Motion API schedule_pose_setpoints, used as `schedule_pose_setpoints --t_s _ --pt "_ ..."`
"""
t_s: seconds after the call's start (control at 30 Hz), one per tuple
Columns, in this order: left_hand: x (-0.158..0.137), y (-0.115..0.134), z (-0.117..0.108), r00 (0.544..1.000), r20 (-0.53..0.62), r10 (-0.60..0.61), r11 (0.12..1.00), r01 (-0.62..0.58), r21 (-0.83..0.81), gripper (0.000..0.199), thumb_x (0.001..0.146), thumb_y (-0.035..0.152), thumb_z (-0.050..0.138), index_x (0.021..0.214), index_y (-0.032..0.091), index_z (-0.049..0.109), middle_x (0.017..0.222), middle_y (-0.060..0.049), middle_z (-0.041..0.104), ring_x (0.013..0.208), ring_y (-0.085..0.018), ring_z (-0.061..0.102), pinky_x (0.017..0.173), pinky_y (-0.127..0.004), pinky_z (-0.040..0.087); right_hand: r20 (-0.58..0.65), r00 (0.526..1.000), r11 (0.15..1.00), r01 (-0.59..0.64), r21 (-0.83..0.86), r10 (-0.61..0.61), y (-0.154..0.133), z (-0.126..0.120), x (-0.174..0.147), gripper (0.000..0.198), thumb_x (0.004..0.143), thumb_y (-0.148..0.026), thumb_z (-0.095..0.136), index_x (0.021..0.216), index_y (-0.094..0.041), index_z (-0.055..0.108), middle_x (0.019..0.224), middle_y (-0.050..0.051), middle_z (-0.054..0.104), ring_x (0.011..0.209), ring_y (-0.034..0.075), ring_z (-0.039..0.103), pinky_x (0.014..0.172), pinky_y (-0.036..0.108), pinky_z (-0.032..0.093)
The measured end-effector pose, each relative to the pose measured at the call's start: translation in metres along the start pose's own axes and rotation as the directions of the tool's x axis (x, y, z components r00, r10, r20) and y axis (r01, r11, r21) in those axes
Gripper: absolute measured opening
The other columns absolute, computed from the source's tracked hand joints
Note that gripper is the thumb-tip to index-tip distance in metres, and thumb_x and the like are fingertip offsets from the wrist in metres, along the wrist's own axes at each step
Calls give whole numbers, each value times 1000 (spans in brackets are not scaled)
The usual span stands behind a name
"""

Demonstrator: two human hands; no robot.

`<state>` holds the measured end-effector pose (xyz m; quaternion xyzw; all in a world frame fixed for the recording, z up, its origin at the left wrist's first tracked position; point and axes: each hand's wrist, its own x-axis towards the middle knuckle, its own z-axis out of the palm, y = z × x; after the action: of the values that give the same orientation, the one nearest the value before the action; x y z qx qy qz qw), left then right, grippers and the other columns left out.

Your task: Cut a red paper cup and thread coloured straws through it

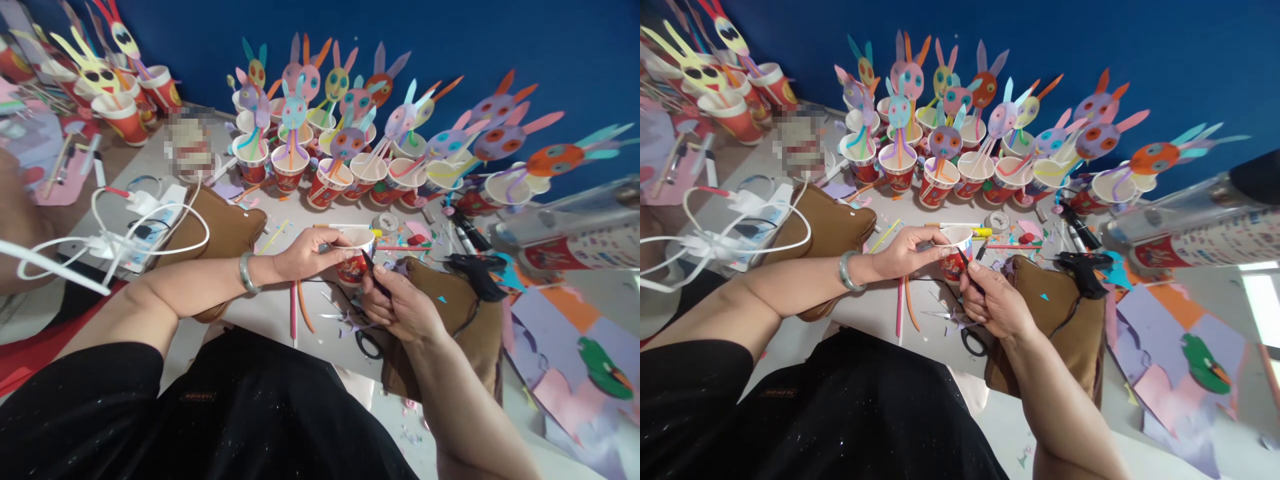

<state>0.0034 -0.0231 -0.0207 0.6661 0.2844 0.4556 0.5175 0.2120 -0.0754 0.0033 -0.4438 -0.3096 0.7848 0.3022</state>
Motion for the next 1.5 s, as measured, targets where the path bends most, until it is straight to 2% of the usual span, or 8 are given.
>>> schedule_pose_setpoints --t_s 0.3,0.53,0.7,1.0,1.2,1.37,1.5 --pt "6 3 -6 983 33 -183 972 186 -145 31 88 43 73 88 12 73 86 -5 73 79 -11 63 77 -24 50 -27 998 996 49 -72 -51 -4 -6 1 49 78 -63 78 69 -18 61 40 -11 26 34 3 17 33 16 16" --pt "11 -4 -13 960 127 -251 925 276 -259 31 78 38 83 86 11 70 81 -2 70 73 -9 61 75 -24 51 -3 1000 989 27 -144 -27 -9 -11 0 49 82 -65 72 70 -18 62 41 -11 26 34 4 17 34 18 15" --pt "11 -3 -13 955 162 -250 920 286 -267 27 79 33 83 87 11 71 83 -3 71 76 -9 63 76 -25 51 29 999 984 -22 -177 28 -7 -10 0 48 84 -63 70 71 -17 62 41 -11 26 34 4 14 33 19 13" --pt "11 -2 -14 954 186 -236 931 277 -238 19 80 28 80 86 12 73 85 -5 73 78 -11 64 76 -26 51 -6 999 981 -46 -186 46 -8 -12 2 50 78 -65 75 69 -17 63 42 -12 24 35 3 13 33 18 12" --pt "11 -1 -15 950 217 -222 941 268 -208 16 80 26 78 85 11 74 82 -5 72 76 -10 63 73 -23 50 12 999 974 -41 -223 45 -7 -14 1 49 84 -64 70 71 -17 62 43 -12 24 36 3 12 33 17 11" --pt "11 3 -16 938 252 -240 938 291 -189 16 80 25 78 85 11 73 81 -5 72 74 -10 63 72 -23 51 21 998 969 -49 -244 56 -9 -15 -1 51 83 -65 70 71 -16 63 43 -12 25 36 2 10 33 17 11" --pt "11 3 -15 942 233 -242 941 286 -179 18 81 28 78 85 11 73 82 -5 72 75 -10 64 72 -23 51 25 997 962 -61 -264 71 -10 -17 -2 51 84 -66 68 71 -17 63 43 -12 24 36 3 11 33 18 11"
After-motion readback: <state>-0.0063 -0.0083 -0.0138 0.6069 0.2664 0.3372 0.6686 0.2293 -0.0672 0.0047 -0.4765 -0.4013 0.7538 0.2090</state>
